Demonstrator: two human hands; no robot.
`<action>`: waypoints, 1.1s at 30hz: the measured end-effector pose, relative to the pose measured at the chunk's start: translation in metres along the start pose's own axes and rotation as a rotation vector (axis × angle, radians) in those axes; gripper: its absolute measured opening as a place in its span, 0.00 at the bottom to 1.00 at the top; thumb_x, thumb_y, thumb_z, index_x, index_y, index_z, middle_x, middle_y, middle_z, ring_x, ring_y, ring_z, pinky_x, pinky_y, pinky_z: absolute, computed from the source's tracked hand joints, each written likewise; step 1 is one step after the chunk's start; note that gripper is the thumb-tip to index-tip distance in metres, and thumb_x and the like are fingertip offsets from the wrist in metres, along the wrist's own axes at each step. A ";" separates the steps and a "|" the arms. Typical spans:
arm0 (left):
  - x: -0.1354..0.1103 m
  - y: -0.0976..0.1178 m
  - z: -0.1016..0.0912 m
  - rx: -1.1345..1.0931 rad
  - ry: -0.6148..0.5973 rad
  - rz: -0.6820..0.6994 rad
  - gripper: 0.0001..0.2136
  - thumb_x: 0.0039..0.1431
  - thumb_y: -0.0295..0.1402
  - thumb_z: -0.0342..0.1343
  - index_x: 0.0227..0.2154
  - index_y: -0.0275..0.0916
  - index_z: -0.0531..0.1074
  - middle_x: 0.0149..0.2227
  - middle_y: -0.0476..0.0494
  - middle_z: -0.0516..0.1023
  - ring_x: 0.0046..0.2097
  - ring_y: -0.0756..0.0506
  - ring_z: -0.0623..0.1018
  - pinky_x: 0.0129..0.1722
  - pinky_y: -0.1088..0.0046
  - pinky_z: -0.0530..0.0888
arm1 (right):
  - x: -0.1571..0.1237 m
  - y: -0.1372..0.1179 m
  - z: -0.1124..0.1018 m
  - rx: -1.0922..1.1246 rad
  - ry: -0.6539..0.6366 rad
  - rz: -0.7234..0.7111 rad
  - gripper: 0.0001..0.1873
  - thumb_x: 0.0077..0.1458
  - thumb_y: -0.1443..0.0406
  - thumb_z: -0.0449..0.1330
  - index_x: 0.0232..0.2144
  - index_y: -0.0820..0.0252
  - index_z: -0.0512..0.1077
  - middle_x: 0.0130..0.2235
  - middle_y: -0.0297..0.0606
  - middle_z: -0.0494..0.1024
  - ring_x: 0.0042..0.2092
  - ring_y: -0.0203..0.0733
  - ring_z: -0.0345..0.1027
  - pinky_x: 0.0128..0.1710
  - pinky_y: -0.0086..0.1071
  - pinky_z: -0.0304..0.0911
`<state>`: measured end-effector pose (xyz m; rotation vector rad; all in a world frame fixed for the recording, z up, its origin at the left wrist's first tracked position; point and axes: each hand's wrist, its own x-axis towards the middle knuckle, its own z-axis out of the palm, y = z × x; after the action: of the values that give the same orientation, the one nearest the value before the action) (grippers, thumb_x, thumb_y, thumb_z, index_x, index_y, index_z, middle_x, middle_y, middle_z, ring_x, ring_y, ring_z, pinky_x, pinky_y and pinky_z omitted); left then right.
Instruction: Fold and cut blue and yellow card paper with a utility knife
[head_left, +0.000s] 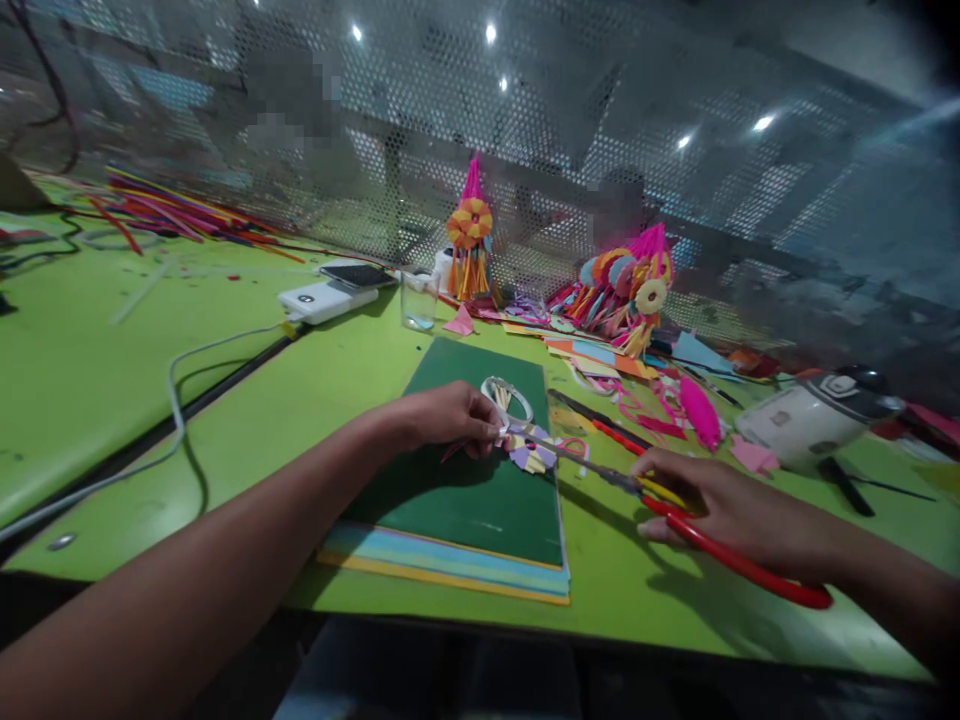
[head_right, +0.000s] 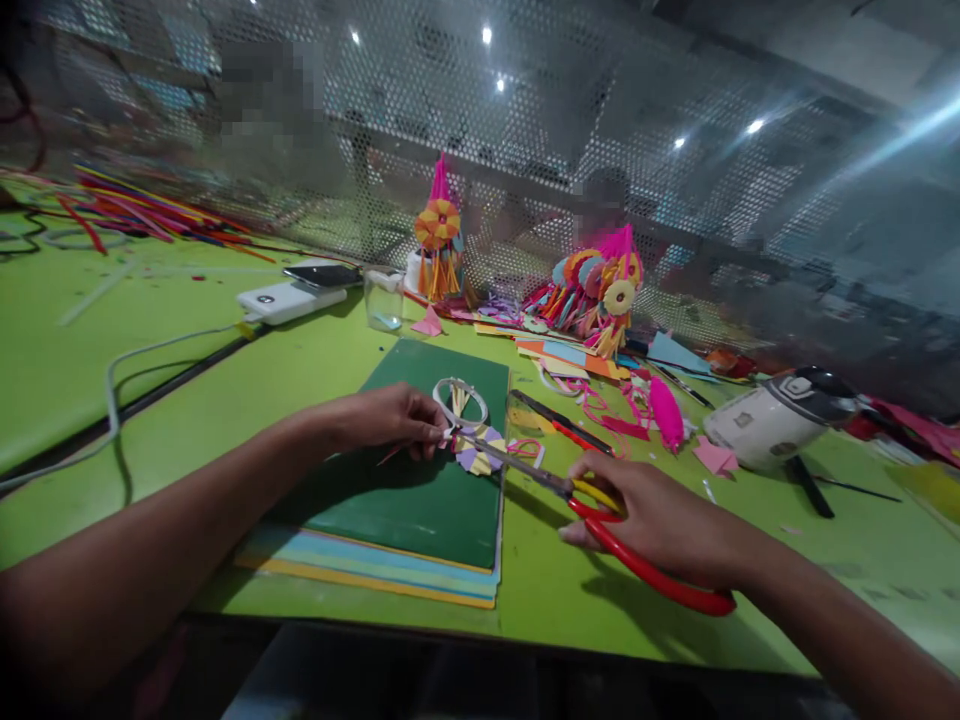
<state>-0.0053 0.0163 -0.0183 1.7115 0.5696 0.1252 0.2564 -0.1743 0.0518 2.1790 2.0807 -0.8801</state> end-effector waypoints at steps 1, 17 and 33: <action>0.000 -0.001 0.000 0.012 -0.001 0.003 0.05 0.52 0.32 0.57 0.28 0.35 0.74 0.25 0.48 0.76 0.29 0.50 0.74 0.32 0.74 0.70 | 0.003 -0.001 0.001 0.003 -0.023 -0.008 0.21 0.53 0.48 0.60 0.42 0.54 0.68 0.32 0.32 0.73 0.32 0.39 0.65 0.30 0.29 0.61; -0.005 0.014 0.005 0.171 0.017 -0.070 0.05 0.55 0.27 0.54 0.30 0.34 0.74 0.25 0.48 0.76 0.29 0.51 0.74 0.31 0.76 0.70 | 0.020 -0.001 0.004 0.081 -0.078 -0.066 0.20 0.52 0.50 0.61 0.40 0.57 0.71 0.33 0.36 0.74 0.34 0.41 0.67 0.32 0.30 0.62; -0.003 0.005 0.004 0.124 -0.012 -0.004 0.05 0.54 0.30 0.55 0.28 0.35 0.74 0.25 0.47 0.76 0.29 0.50 0.74 0.31 0.75 0.69 | 0.019 0.013 0.006 0.121 -0.136 -0.074 0.21 0.52 0.49 0.61 0.41 0.55 0.67 0.30 0.33 0.68 0.31 0.38 0.60 0.30 0.30 0.59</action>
<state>-0.0050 0.0113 -0.0135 1.8298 0.5819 0.0787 0.2651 -0.1608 0.0348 2.0418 2.1079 -1.1553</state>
